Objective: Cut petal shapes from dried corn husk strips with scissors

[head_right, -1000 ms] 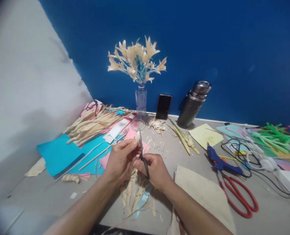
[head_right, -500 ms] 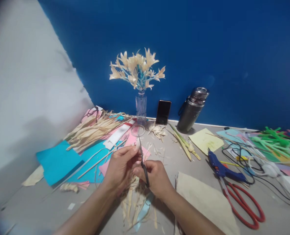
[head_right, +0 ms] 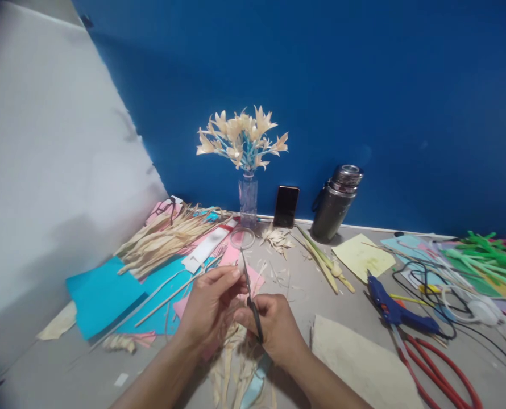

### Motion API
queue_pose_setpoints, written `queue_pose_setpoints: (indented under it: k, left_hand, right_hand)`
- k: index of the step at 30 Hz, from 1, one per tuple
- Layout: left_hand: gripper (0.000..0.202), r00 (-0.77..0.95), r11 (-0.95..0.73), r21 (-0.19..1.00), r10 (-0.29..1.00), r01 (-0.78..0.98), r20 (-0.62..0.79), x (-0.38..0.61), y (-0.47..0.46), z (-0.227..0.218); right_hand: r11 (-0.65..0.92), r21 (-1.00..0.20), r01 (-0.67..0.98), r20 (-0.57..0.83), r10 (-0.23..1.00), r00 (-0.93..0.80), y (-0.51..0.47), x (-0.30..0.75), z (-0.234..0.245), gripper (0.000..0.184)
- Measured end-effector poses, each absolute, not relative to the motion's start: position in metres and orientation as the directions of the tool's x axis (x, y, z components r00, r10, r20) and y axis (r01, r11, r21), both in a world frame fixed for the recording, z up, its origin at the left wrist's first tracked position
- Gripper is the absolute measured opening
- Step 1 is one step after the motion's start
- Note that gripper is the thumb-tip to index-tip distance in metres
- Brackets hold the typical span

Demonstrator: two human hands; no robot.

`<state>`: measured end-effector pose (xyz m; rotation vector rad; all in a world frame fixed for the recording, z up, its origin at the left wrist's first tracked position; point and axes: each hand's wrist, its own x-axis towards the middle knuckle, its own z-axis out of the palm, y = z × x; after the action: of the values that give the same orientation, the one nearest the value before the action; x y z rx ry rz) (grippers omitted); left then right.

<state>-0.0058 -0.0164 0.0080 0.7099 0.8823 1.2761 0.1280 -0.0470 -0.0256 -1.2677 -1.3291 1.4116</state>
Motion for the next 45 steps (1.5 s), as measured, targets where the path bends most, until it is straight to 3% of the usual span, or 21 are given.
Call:
queue_pose_setpoints:
  k: [22,28,45]
  left_hand:
    - [0.016,0.078,0.194,0.827,0.981,-0.528,-0.180,-0.0090,-0.0182,0.0146]
    - [0.015,0.098,0.208,0.808,0.978,-0.552,-0.185,-0.0106,-0.0176,0.0140]
    - [0.018,0.062,0.179,0.823,0.983,-0.540,-0.173,-0.0078,-0.0192,0.0108]
  right_hand:
    - [-0.138,-0.990,0.033,-0.142,0.966,-0.216,-0.0490,0.1267,-0.0301,0.058]
    - [-0.078,-0.996,0.053,-0.090,0.956,-0.280,-0.0508,0.1282,-0.0247,0.060]
    - [-0.077,-0.994,0.076,-0.093,0.965,-0.244,-0.0502,0.1266,-0.0242,0.061]
